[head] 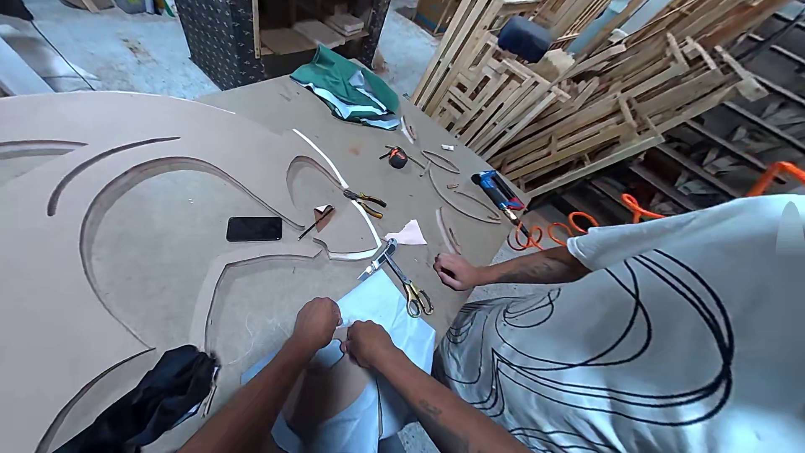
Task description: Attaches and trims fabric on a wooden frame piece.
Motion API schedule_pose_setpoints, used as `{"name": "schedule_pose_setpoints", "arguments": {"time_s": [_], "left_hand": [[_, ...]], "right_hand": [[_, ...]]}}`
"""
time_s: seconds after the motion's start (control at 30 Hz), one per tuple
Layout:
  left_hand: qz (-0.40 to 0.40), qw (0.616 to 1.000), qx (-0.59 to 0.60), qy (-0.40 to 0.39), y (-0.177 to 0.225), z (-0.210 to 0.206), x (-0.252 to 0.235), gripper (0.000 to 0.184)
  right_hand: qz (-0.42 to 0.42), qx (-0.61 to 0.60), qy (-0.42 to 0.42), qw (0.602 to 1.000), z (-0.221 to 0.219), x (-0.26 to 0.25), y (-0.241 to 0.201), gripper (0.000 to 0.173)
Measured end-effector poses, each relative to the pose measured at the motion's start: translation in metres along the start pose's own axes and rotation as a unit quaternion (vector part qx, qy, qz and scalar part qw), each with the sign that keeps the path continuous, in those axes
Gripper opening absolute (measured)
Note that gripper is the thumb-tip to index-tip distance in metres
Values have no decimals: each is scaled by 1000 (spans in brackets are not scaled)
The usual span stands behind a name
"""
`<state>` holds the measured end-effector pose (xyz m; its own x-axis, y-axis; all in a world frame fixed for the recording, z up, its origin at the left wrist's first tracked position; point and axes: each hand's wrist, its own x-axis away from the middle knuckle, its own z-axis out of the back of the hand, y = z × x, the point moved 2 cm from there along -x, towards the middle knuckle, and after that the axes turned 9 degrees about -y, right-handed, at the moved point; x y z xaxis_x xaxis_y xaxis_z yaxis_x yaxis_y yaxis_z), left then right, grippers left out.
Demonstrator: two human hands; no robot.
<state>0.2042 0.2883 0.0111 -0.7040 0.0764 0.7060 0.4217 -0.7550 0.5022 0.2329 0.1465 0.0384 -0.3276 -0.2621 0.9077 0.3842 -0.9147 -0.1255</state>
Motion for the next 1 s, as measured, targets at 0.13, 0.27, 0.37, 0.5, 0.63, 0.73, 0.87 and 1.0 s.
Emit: {"name": "schedule_pose_setpoints", "arguments": {"time_s": [0.13,0.27,0.37,0.5,0.63,0.73,0.87,1.0], "left_hand": [[-31,999,24,-1,-6,2,-5,28],[-145,988,-27,42,-6,-10,-2,28],[-212,970,-78,93,-7,-27,9,29],[-212,960,-129,129,-3,-46,21,27],[-165,955,-192,153,3,-57,39,30],[-96,966,-214,109,18,-61,62,55],[-39,965,-245,88,38,-68,72,98],[-17,959,-261,108,42,-74,71,100]], "right_hand": [[-3,4,-13,1000,7,-6,-2,37],[-15,-2,-16,1000,13,-3,-3,39],[-9,-7,-3,1000,8,0,-1,36],[7,-48,46,998,-7,8,7,34],[49,-107,109,987,-24,16,21,37],[75,-132,135,979,-34,21,28,39],[140,-304,119,935,-46,13,48,36],[85,-347,314,879,-30,36,110,32]]}}
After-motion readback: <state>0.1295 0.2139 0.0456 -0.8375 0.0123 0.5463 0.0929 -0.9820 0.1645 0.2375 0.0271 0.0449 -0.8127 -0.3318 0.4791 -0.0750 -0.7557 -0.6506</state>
